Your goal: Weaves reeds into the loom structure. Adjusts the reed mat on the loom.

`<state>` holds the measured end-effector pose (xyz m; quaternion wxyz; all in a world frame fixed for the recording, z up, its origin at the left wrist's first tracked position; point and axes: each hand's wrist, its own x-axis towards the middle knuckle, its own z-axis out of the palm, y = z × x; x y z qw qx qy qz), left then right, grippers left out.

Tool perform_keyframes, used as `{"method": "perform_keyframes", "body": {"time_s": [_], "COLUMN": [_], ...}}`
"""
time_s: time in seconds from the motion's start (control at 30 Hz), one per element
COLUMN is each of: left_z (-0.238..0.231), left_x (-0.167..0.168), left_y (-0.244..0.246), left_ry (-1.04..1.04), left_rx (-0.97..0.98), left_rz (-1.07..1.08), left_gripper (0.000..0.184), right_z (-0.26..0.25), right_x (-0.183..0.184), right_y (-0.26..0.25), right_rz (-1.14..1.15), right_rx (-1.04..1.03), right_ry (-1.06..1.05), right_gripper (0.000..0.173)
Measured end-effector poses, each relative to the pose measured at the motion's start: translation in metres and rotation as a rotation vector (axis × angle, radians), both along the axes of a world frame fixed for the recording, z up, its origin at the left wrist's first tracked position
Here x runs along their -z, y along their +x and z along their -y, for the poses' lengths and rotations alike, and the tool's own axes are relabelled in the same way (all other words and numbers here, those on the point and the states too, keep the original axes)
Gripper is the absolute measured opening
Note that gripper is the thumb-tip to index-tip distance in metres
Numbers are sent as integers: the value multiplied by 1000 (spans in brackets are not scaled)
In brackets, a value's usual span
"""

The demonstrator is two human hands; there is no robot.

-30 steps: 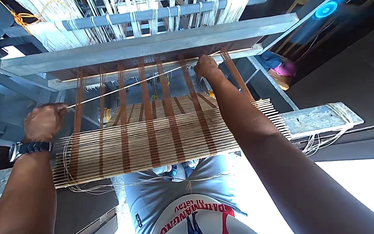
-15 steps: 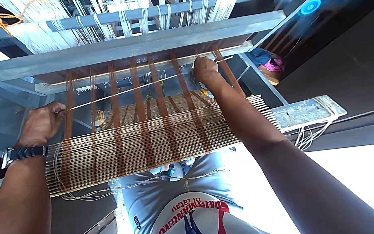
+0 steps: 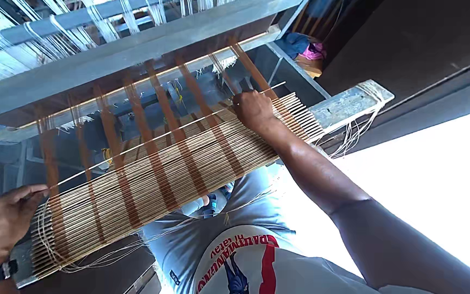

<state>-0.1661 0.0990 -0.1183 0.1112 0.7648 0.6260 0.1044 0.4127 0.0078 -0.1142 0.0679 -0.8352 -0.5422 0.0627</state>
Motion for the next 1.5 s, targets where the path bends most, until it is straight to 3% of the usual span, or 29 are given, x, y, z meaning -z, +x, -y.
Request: {"method": "perform_keyframes", "body": {"time_s": [0.13, 0.5, 0.63, 0.87, 1.07, 1.27, 1.5], "left_z": [9, 17, 20, 21, 30, 26, 26], "left_x": [2, 7, 8, 7, 1, -9, -6], "left_y": [1, -3, -4, -3, 5, -12, -15], "left_ry": [-2, 160, 111, 84, 130, 130, -44], "left_rx": [24, 92, 97, 17, -13, -103, -100], "left_rz": [102, -7, 22, 47, 81, 155, 217], "left_gripper": [25, 27, 31, 29, 21, 30, 25], "right_z": [13, 25, 23, 24, 37, 31, 30], "right_x": [2, 12, 13, 23, 27, 30, 26], "right_y": [-3, 16, 27, 43, 52, 52, 52], "right_rz": [-21, -13, 41, -55, -70, -79, -92], "right_rx": [-22, -67, -111, -237, -358, -294, -313], "right_ry": [25, 114, 116, 105, 259, 217, 240], "right_gripper": [20, 22, 22, 25, 23, 34, 31]}}
